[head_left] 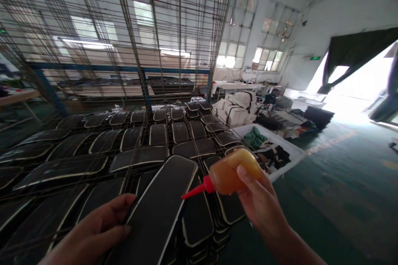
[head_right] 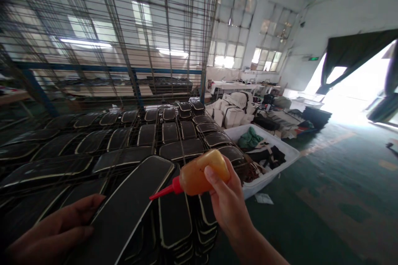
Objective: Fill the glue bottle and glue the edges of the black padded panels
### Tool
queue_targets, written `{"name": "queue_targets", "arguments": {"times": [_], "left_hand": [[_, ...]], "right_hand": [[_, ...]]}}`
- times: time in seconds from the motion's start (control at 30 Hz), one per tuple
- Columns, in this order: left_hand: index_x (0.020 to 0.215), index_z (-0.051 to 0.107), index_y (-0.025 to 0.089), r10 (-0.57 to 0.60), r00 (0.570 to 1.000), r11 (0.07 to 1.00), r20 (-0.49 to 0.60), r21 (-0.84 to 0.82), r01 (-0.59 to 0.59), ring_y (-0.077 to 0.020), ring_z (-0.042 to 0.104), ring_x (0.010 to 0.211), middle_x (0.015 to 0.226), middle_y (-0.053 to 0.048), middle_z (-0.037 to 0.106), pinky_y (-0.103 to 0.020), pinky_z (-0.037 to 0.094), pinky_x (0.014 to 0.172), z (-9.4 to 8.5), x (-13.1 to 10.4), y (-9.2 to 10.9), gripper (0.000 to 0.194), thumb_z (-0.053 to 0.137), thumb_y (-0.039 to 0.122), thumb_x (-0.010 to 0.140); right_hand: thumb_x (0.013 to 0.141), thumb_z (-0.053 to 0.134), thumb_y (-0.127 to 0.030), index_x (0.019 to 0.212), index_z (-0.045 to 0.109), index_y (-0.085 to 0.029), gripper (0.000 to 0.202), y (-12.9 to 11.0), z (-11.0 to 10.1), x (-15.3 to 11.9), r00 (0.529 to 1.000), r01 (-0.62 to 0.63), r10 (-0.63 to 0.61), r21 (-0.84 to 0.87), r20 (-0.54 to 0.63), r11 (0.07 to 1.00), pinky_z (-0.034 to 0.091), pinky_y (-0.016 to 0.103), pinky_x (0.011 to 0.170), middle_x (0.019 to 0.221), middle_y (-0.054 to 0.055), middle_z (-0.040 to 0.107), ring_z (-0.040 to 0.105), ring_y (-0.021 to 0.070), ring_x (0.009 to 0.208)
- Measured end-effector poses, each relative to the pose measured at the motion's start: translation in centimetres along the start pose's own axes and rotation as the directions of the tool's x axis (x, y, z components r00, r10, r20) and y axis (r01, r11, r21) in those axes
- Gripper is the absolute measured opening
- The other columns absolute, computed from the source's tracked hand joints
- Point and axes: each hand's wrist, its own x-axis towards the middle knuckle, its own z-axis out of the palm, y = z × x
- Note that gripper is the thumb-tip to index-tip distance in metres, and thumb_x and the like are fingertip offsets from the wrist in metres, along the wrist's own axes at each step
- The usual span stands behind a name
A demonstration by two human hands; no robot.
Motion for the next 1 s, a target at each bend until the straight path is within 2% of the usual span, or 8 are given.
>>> {"name": "queue_targets", "arguments": {"times": [0.13, 0.3, 0.5, 0.6, 0.7, 0.77, 1.0], "left_hand": [[0.098, 0.071, 0.026, 0.012, 0.997, 1.000, 0.072, -0.012, -0.011, -0.0201, 0.074, 0.079, 0.095, 0.002, 0.080, -0.029, 0.061, 0.071, 0.8, -0.7, 1.0, 0.032, 0.084, 0.016, 0.070], [0.102, 0.068, 0.022, 0.003, 0.991, 1.000, 0.135, 0.014, -0.005, -0.0223, 0.075, 0.077, 0.097, -0.003, 0.079, -0.032, 0.061, 0.069, 1.1, -0.4, 1.4, 0.030, 0.079, 0.016, 0.075], [0.103, 0.062, 0.019, 0.040, 0.995, 0.999, 0.096, -0.001, -0.040, -0.0220, 0.074, 0.072, 0.089, -0.004, 0.078, -0.032, 0.062, 0.066, 1.3, -0.3, 1.6, 0.033, 0.074, 0.013, 0.073], [0.106, 0.062, 0.017, 0.036, 0.997, 0.999, 0.071, -0.002, -0.036, -0.0204, 0.074, 0.070, 0.090, -0.005, 0.078, -0.030, 0.062, 0.064, 1.5, -0.4, 1.9, 0.034, 0.072, 0.012, 0.074], [0.109, 0.062, 0.016, 0.028, 0.998, 1.000, 0.048, -0.002, -0.027, -0.0200, 0.073, 0.068, 0.090, -0.005, 0.078, -0.031, 0.062, 0.062, 1.7, -0.4, 2.3, 0.035, 0.069, 0.010, 0.076], [0.111, 0.062, 0.015, 0.033, 0.999, 0.999, 0.028, 0.002, -0.033, -0.0208, 0.073, 0.068, 0.087, -0.006, 0.077, -0.031, 0.063, 0.061, 1.8, -0.4, 2.5, 0.037, 0.069, 0.010, 0.075], [0.112, 0.062, 0.012, 0.077, 0.996, 0.996, -0.045, 0.055, -0.074, -0.0242, 0.074, 0.069, 0.084, -0.009, 0.078, -0.034, 0.063, 0.063, 2.2, -0.2, 3.0, 0.036, 0.066, 0.010, 0.076]], "right_hand": [[0.081, 0.088, -0.035, 0.121, 0.068, -0.026, 0.045, 0.3, 0.6, -1.0, 1.000, -0.006, 0.006, -0.020, 0.027, 1.000, 0.059, 0.026, 0.080, 0.103, 0.005, 0.068, 0.065, 0.0195, 0.091], [0.080, 0.088, -0.032, 0.122, 0.067, -0.027, 0.048, 0.4, 1.1, -2.3, 0.998, -0.006, 0.009, -0.054, 0.063, 0.999, 0.059, 0.025, 0.078, 0.105, 0.006, 0.068, 0.066, 0.0194, 0.090], [0.084, 0.083, -0.035, 0.138, 0.056, -0.032, 0.060, 0.8, 0.0, -3.3, 0.985, 0.015, 0.018, -0.191, 0.171, 0.981, 0.057, 0.029, 0.073, 0.110, 0.007, 0.066, 0.065, 0.0217, 0.085], [0.082, 0.083, -0.036, 0.142, 0.052, -0.033, 0.068, 0.6, -0.1, -4.0, 0.983, 0.023, 0.022, -0.243, 0.182, 0.970, 0.058, 0.034, 0.076, 0.118, 0.009, 0.065, 0.066, 0.0254, 0.090], [0.077, 0.087, -0.040, 0.140, 0.053, -0.033, 0.071, 0.1, 0.6, -4.8, 0.985, 0.019, 0.026, -0.254, 0.170, 0.967, 0.059, 0.043, 0.081, 0.124, 0.011, 0.064, 0.067, 0.0330, 0.099], [0.076, 0.089, -0.044, 0.137, 0.055, -0.033, 0.071, -0.2, 1.4, -5.4, 0.984, 0.059, -0.012, -0.261, 0.179, 0.964, 0.060, 0.046, 0.079, 0.122, 0.012, 0.065, 0.067, 0.0364, 0.100], [0.082, 0.086, -0.050, 0.134, 0.058, -0.037, 0.061, 0.0, 3.1, -6.9, 0.938, 0.250, -0.171, -0.249, 0.301, 0.936, 0.060, 0.053, 0.081, 0.110, 0.011, 0.067, 0.067, 0.0381, 0.099]]}}
